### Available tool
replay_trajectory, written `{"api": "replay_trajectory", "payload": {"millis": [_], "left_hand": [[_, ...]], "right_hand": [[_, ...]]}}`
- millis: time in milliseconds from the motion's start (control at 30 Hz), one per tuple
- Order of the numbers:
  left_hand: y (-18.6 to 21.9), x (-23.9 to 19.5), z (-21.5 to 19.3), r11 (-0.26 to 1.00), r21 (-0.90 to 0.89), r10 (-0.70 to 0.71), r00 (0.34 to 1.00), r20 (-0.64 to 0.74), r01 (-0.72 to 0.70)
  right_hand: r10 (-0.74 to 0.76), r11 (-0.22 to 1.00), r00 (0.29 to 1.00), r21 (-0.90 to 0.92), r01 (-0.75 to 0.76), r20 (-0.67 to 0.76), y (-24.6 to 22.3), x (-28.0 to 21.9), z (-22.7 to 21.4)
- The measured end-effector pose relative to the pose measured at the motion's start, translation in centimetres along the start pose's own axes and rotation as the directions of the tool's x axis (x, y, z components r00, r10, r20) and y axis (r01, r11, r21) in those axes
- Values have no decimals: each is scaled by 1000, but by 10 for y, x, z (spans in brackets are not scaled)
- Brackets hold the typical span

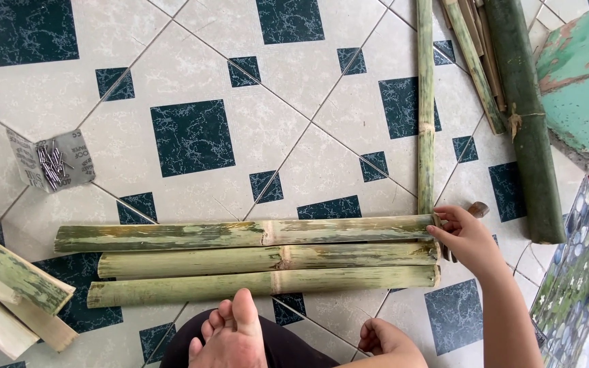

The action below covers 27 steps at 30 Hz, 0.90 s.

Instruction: The person arranges bamboo poles on a tiled floor and uses a hammer to drive nails into the joints, securing the pieces together. The person holds the bamboo steady with one hand while hammering with the other.

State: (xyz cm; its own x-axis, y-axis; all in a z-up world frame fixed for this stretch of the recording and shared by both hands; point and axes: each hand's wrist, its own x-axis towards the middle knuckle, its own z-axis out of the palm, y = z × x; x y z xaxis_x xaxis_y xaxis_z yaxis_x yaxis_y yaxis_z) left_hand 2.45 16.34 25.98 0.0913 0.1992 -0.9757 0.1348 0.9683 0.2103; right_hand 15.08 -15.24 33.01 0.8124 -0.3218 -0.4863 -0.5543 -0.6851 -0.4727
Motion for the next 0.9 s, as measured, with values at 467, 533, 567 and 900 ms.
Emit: {"api": "replay_trajectory", "payload": {"millis": [467, 533, 567, 900], "left_hand": [[-13, 26, -19, 317, 947, 83, 996, 25, -50], [-12, 24, -18, 201, 978, 83, 996, 39, -55], [-13, 27, -20, 202, 978, 86, 996, 38, -54], [-10, 18, -15, 531, 845, 32, 998, 61, -69]], "right_hand": [[-269, 760, 946, -563, 324, 181, -1, -3, 18], [-320, 669, 930, -652, 357, 181, -3, -3, 24], [-322, 669, 929, -651, 360, 183, -2, -2, 23], [-260, 605, 948, -735, 308, 184, 15, 7, 12]]}}
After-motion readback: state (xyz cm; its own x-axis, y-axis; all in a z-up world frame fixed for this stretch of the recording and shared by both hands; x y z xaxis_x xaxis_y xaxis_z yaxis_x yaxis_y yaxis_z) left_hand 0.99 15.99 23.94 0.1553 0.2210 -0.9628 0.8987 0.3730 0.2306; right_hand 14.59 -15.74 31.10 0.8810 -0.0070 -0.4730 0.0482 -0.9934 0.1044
